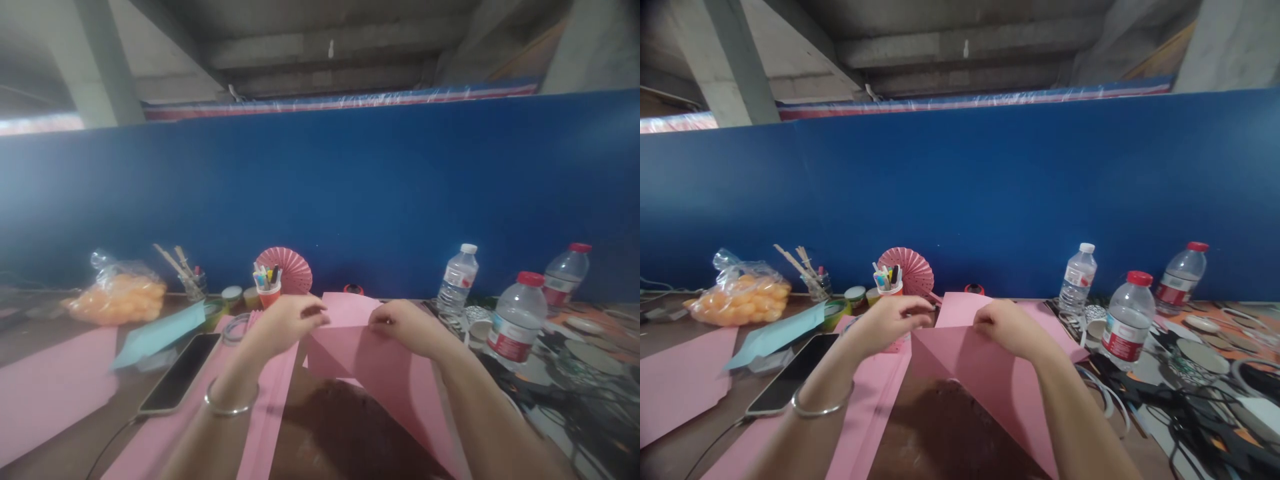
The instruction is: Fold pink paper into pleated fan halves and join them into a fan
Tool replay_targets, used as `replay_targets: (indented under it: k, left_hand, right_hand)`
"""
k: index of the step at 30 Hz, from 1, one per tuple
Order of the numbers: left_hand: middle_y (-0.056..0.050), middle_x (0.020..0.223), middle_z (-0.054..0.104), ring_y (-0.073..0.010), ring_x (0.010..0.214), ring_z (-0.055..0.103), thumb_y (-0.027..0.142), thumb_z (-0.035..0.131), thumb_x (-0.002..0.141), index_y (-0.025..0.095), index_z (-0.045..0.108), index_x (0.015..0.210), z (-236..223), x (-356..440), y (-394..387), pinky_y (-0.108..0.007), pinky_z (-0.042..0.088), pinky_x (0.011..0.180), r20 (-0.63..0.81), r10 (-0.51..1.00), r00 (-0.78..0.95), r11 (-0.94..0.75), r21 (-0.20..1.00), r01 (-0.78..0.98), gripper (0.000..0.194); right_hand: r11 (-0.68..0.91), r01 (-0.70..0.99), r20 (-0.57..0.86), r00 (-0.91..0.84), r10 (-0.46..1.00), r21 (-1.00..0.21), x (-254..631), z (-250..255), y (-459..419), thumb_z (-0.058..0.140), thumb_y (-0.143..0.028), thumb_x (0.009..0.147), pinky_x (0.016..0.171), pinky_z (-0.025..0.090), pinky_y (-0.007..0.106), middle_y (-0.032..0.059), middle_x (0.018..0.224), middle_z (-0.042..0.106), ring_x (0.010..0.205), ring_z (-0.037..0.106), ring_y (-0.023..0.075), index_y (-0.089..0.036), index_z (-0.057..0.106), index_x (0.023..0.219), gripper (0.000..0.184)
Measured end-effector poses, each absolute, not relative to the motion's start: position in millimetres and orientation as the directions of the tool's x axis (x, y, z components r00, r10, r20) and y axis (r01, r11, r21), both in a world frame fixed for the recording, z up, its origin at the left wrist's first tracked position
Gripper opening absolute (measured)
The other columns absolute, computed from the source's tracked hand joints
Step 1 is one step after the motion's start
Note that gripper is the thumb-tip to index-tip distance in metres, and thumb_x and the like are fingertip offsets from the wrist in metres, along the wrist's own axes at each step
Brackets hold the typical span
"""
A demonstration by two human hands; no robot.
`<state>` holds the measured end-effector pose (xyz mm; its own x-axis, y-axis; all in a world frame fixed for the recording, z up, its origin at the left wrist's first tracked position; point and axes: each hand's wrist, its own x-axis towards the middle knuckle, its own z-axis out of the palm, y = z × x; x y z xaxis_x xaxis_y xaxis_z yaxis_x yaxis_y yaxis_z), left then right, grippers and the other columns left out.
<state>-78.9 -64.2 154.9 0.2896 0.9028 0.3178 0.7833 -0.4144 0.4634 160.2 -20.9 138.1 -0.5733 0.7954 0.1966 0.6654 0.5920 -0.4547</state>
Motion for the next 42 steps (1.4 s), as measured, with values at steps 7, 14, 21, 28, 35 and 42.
replay_targets:
  k: [7, 14, 21, 28, 35, 42]
  left_hand:
    - [-0.003, 0.073, 0.066, -0.0172, 0.072, 0.059, 0.026, 0.046, 0.076, 0.019, 0.066, 0.075, 130.3, -39.7, -60.6, -0.026, 0.039, 0.065, 0.308, 0.880, 0.362, -0.444, 0.257, 0.859, 0.020]
    - [0.000, 0.075, 0.065, -0.0158, 0.069, 0.057, 0.026, 0.042, 0.080, 0.021, 0.063, 0.074, 136.4, -51.5, -57.6, -0.026, 0.036, 0.062, 0.346, 0.860, 0.375, -0.453, 0.181, 0.873, 0.022]
    - [0.002, 0.072, 0.063, -0.0131, 0.066, 0.055, 0.025, 0.042, 0.079, 0.022, 0.060, 0.073, 150.2, -76.5, -57.3, -0.023, 0.034, 0.058, 0.415, 0.883, 0.221, -0.338, 0.233, 0.912, 0.019]
    - [-0.007, 0.084, 0.060, -0.0162, 0.077, 0.053, 0.024, 0.034, 0.085, 0.018, 0.057, 0.090, 138.4, -90.1, -65.4, -0.024, 0.035, 0.064, 0.859, 0.511, -0.033, -0.087, 0.091, 0.992, 0.024]
    - [-0.006, 0.065, 0.053, -0.0182, 0.062, 0.050, 0.010, 0.039, 0.081, 0.015, 0.055, 0.074, 23.2, -42.4, -99.3, -0.030, 0.038, 0.055, 0.308, 0.647, 0.698, -0.613, -0.335, 0.716, 0.018]
    - [-0.010, 0.080, 0.056, -0.0222, 0.077, 0.054, 0.010, 0.042, 0.080, 0.012, 0.053, 0.094, -9.1, -49.7, -120.0, -0.032, 0.045, 0.056, 0.085, 0.763, 0.641, -0.611, -0.227, 0.758, 0.018]
  right_hand:
    - [0.625, 0.755, 0.310, -0.556, 0.771, -0.198, 136.6, 137.7, -38.4, 0.046, -0.025, 0.077, 0.054, 0.031, 0.024, 0.0026, 0.068, 0.065, 0.063, 0.055, 0.0151, -0.021, 0.066, 0.065, 0.024]
    - [0.689, 0.718, 0.344, -0.626, 0.700, -0.095, 140.6, 130.2, -26.0, 0.044, -0.023, 0.079, 0.061, 0.032, 0.024, 0.0036, 0.069, 0.065, 0.067, 0.055, 0.0157, -0.021, 0.064, 0.068, 0.023]
    - [0.596, 0.801, 0.421, -0.520, 0.744, -0.064, 180.7, 139.3, -11.6, 0.037, -0.022, 0.083, 0.062, 0.031, 0.025, 0.0019, 0.071, 0.064, 0.068, 0.055, 0.0157, -0.022, 0.063, 0.070, 0.029]
    - [0.397, 0.871, 0.759, -0.044, 0.650, -0.289, 216.0, 149.5, -17.2, 0.041, -0.026, 0.081, 0.066, 0.038, 0.027, 0.0039, 0.081, 0.066, 0.075, 0.058, 0.0189, -0.020, 0.062, 0.080, 0.022]
    - [0.677, 0.680, 0.794, -0.231, 0.562, -0.282, 188.6, 110.2, -50.1, 0.041, -0.027, 0.083, 0.074, 0.042, 0.031, 0.0064, 0.084, 0.063, 0.081, 0.056, 0.0196, -0.020, 0.061, 0.081, 0.021]
    - [0.890, 0.377, 0.334, -0.830, 0.448, -0.257, 158.5, -5.5, -57.9, 0.036, -0.016, 0.086, 0.083, 0.040, 0.030, 0.0036, 0.098, 0.064, 0.093, 0.053, 0.0160, -0.020, 0.061, 0.100, 0.029]
